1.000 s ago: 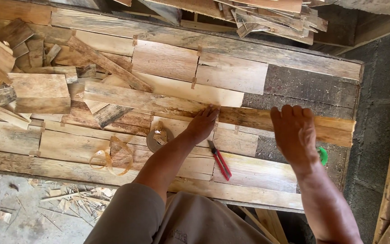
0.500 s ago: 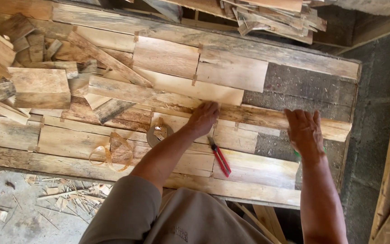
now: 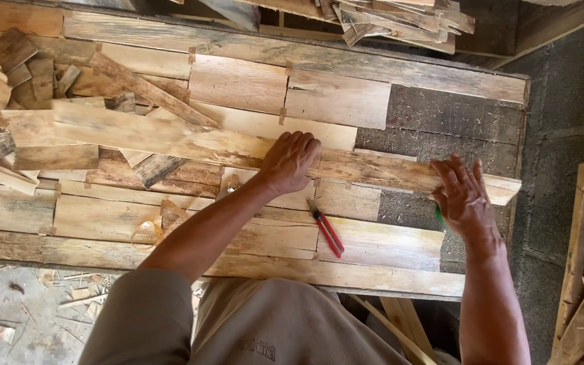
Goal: Measure and cut thin wood strips using a utility knife to fit into a wooden frame.
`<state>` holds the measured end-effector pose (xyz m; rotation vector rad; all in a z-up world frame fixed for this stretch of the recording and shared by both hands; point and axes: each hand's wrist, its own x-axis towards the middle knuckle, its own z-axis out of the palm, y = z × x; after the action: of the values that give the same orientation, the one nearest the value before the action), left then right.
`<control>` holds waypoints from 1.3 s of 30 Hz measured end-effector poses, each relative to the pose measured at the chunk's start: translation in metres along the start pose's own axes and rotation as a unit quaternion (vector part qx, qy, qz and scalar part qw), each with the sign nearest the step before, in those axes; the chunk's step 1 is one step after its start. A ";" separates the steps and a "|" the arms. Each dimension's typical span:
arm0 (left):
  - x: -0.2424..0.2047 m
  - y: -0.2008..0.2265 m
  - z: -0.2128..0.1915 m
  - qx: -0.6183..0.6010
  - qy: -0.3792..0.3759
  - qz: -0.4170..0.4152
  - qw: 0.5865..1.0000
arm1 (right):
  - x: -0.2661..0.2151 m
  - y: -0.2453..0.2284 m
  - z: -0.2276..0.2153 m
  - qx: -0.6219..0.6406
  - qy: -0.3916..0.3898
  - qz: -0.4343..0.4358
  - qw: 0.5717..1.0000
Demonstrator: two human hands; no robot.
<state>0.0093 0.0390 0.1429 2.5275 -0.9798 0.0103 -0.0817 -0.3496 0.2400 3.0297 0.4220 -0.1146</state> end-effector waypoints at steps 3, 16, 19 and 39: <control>-0.009 -0.008 -0.003 0.050 0.027 0.020 0.998 | 0.001 -0.012 0.002 0.030 0.020 0.009 0.999; -0.009 0.001 -0.075 -0.010 0.111 0.090 0.990 | 0.010 -0.017 0.025 0.044 0.081 0.007 0.996; -0.011 -0.008 -0.059 0.062 0.030 0.079 0.995 | 0.001 -0.007 0.030 -0.004 0.096 0.048 0.994; -0.017 0.003 0.061 0.077 -0.161 0.085 0.980 | 0.020 -0.152 0.061 0.136 0.050 0.168 0.975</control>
<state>-0.0139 0.0238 0.0864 2.6280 -1.3657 -0.2912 -0.1079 -0.2043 0.1667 3.3317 -0.1168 0.0041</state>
